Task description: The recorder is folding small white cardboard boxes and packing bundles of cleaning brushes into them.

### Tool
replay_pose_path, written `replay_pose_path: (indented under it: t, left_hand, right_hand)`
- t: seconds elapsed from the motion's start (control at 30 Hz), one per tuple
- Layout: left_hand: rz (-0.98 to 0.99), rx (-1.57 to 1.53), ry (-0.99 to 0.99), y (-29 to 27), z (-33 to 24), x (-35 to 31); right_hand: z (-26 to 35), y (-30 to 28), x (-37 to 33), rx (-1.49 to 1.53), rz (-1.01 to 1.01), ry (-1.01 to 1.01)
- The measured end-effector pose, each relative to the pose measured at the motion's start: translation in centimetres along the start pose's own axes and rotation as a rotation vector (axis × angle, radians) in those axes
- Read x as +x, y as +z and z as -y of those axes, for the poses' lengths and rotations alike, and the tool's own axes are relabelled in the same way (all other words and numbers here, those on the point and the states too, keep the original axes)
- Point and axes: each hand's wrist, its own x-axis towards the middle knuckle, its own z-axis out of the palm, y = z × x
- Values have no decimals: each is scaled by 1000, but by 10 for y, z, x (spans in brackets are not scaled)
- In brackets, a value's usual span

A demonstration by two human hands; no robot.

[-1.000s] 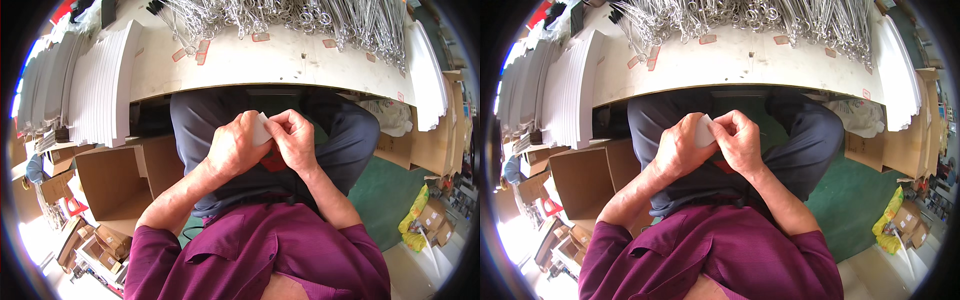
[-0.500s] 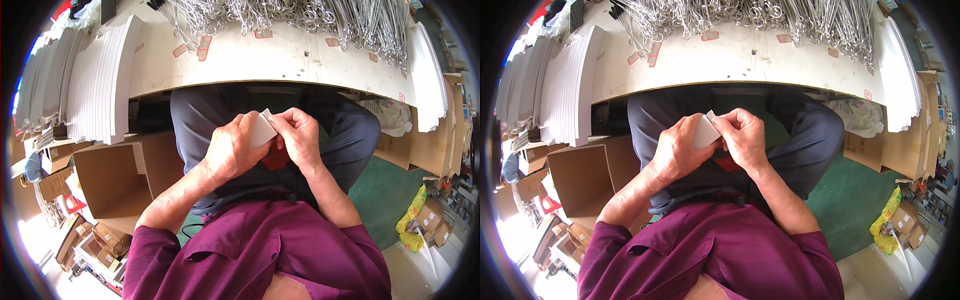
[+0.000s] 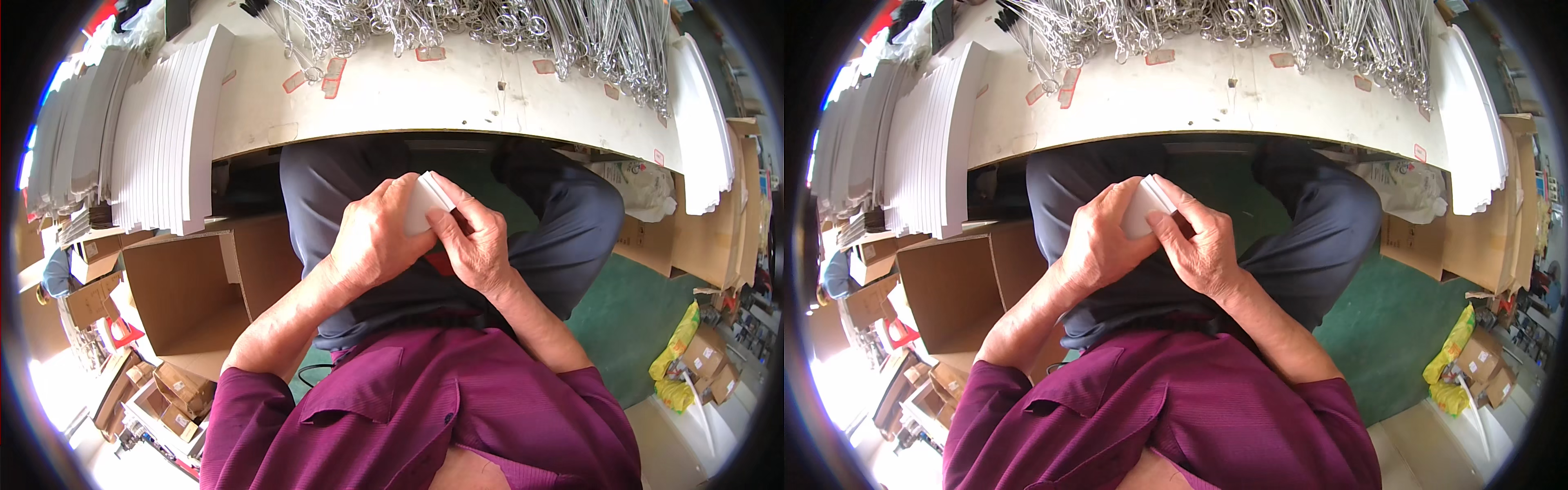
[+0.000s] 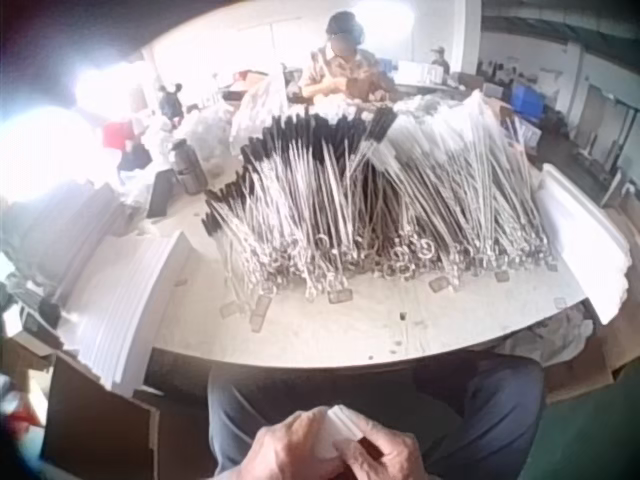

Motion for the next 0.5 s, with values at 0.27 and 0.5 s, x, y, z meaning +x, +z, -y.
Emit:
replay_pose_path:
  t: [0.27, 0.5]
  left_hand:
    - [7, -24, 15, 2, 6, -1]
    - [-64, -47, 46, 4, 13, -8]
  right_hand:
    - [6, 6, -3, -91, 56, 32]
    - [4, 13, -3, -97, 17, -30]
